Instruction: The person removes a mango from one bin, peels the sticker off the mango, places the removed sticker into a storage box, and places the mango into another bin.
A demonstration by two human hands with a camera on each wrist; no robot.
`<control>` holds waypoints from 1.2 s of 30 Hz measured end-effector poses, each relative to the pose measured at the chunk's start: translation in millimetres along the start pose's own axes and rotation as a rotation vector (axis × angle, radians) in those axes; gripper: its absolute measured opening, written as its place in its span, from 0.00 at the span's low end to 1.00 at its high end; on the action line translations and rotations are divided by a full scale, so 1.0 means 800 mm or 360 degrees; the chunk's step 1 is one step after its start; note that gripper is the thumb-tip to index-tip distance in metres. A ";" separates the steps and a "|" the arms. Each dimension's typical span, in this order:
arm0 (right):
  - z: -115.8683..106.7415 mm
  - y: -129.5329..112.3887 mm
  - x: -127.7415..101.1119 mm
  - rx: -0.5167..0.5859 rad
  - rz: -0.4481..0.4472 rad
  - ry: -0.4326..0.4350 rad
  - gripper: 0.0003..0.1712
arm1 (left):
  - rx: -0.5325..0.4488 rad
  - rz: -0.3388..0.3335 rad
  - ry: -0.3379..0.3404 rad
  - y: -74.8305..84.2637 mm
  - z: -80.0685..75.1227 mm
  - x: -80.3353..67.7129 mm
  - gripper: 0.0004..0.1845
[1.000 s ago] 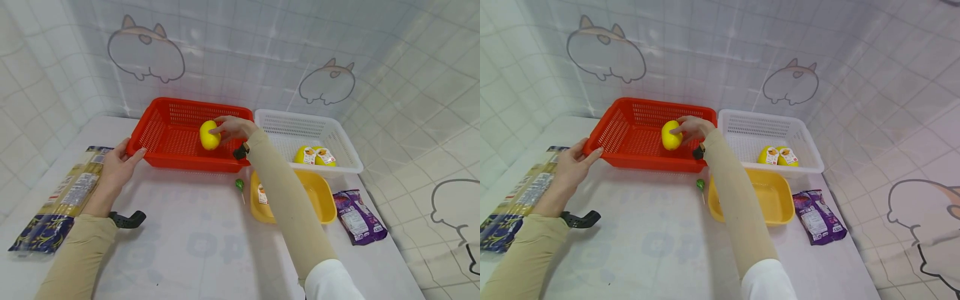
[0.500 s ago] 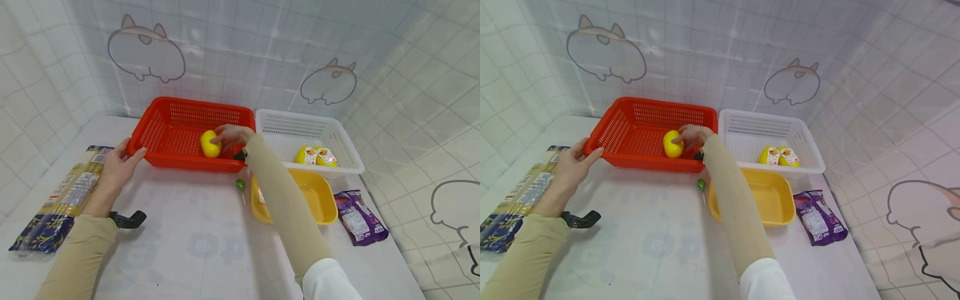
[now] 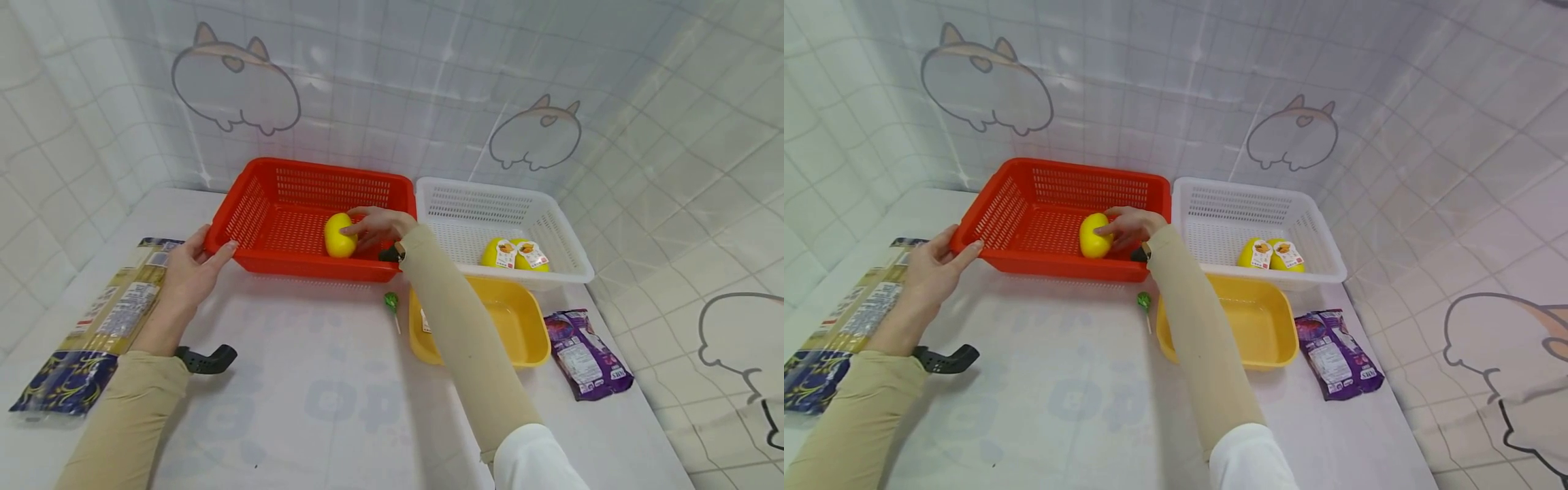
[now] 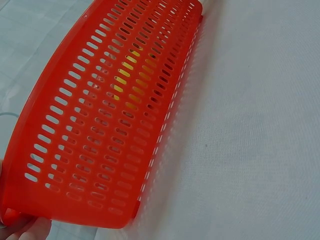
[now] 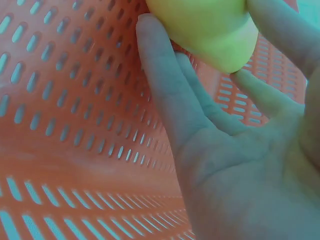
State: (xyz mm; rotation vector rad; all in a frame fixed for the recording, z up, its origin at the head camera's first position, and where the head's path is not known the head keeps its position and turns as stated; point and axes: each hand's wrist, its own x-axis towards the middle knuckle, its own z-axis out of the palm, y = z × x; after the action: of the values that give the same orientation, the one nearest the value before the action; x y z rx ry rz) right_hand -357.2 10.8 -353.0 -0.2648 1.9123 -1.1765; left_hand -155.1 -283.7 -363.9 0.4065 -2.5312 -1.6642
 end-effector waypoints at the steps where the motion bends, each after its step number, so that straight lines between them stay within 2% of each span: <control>1: 0.000 0.001 0.000 0.0000 -0.0010 -0.0007 0.44 | 0.0005 -0.0001 0.0000 0.000 0.000 0.000 0.46; 11: -0.001 0.004 0.005 -0.0049 -0.0028 -0.0087 0.43 | 0.0009 -0.0012 0.0021 -0.002 0.002 0.003 0.45; 18: 0.000 0.003 0.003 0.0019 -0.0038 -0.0127 0.43 | 0.0030 -0.0018 0.0024 -0.002 0.002 0.003 0.45; 29: -0.001 0.003 0.003 -0.0081 -0.0034 -0.0123 0.44 | 0.0044 -0.0051 0.0030 -0.002 0.002 0.002 0.47; 36: -0.001 0.003 0.004 -0.0082 -0.0035 -0.0098 0.44 | 0.0057 -0.0046 0.0037 0.000 0.003 0.004 0.48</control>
State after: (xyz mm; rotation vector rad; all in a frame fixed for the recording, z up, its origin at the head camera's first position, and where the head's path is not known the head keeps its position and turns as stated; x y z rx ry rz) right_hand -359.5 10.7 -356.5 -0.3466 1.8918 -1.1220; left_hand -158.8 -282.9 -365.3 0.4650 -2.5536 -1.6165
